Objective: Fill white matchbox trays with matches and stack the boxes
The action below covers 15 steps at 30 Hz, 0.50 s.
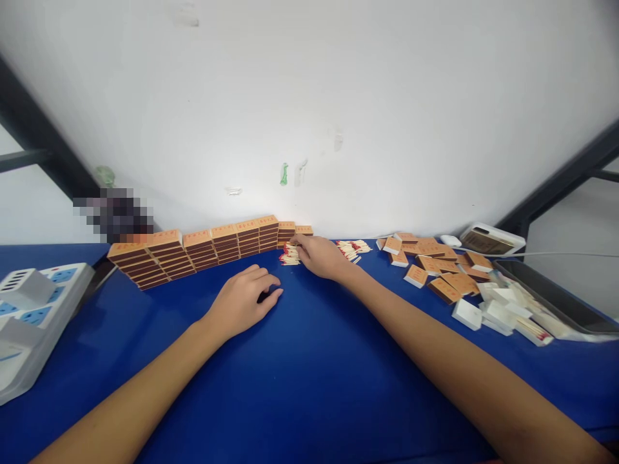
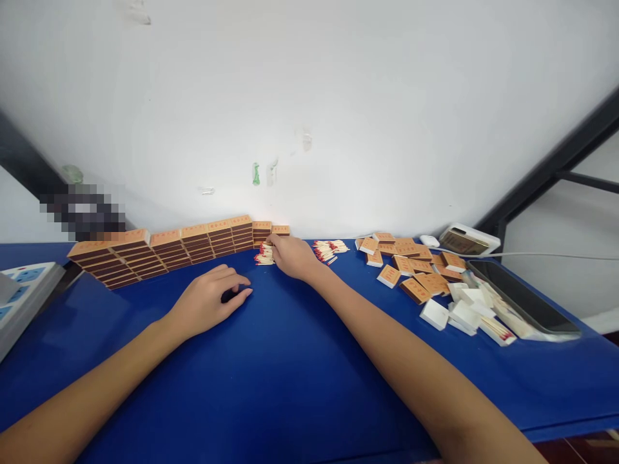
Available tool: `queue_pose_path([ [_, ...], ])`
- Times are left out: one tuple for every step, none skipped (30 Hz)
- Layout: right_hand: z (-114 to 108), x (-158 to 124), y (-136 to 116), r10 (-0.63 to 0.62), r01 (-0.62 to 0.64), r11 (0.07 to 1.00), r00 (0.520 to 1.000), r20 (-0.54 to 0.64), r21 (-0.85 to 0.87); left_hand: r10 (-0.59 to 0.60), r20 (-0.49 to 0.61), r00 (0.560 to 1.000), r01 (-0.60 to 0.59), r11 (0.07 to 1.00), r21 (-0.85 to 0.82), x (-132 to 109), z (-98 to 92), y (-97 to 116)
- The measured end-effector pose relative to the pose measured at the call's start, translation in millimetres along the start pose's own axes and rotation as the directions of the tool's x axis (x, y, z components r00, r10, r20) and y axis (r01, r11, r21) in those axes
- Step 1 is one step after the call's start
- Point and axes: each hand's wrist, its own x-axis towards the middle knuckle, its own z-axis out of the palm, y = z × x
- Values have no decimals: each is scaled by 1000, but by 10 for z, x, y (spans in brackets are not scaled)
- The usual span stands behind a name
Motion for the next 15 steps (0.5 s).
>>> queue_pose_path([
  [9,2,4,3,-3,1000,1000,-1,-9,0,1,1000,0,1000,1,0,1,0],
  [17,4,7,4,-4,1000,1000,-2,-13,0,2,1000,0,1000,2,1,1,1],
  [24,5,11,-1,1,1000,1000,-2,-13,-1,4,1000,1,1000,1,2,1,1],
  [28,6,13,-7,7,1000,1000,-3,-7,-2,5,1000,2,1000,0,4,0,2],
  [31,7,15,-14,14,1000,1000,-6,2,-3,5,1000,3,1000,0,6,0,3],
  [31,7,16,-19,19,1000,1000,-12,12,-2,5,1000,2,1000,0,7,-1,4],
  [30,8,16,-20,20,1000,1000,-19,21,-3,5,1000,3,1000,0,8,-1,5],
  [27,8,16,-15,16,1000,1000,-26,27,-3,4,1000,3,1000,0,9,-1,6],
  [24,9,16,-7,8,1000,999,-32,29,-4,3,1000,4,1000,0,9,-1,7],
  [21,9,16,2,-1,1000,999,-35,29,-5,2,1000,5,1000,-2,9,-1,7],
  [19,9,16,9,-8,1000,999,-33,27,-6,4,1000,6,1000,-5,8,-1,7],
  [18,8,16,14,-13,1000,999,-31,26,-6,6,1000,6,1000,-6,8,-1,8],
  [18,6,18,13,-12,1000,1000,-28,26,-7,7,1000,7,1000,-5,7,-1,8],
  [18,3,19,7,-7,1000,1000,-27,28,-7,10,1000,7,1000,-4,7,-2,9],
  [19,-1,20,1,0,1000,1000,-29,32,-9,12,1000,9,1000,-2,6,-2,10],
])
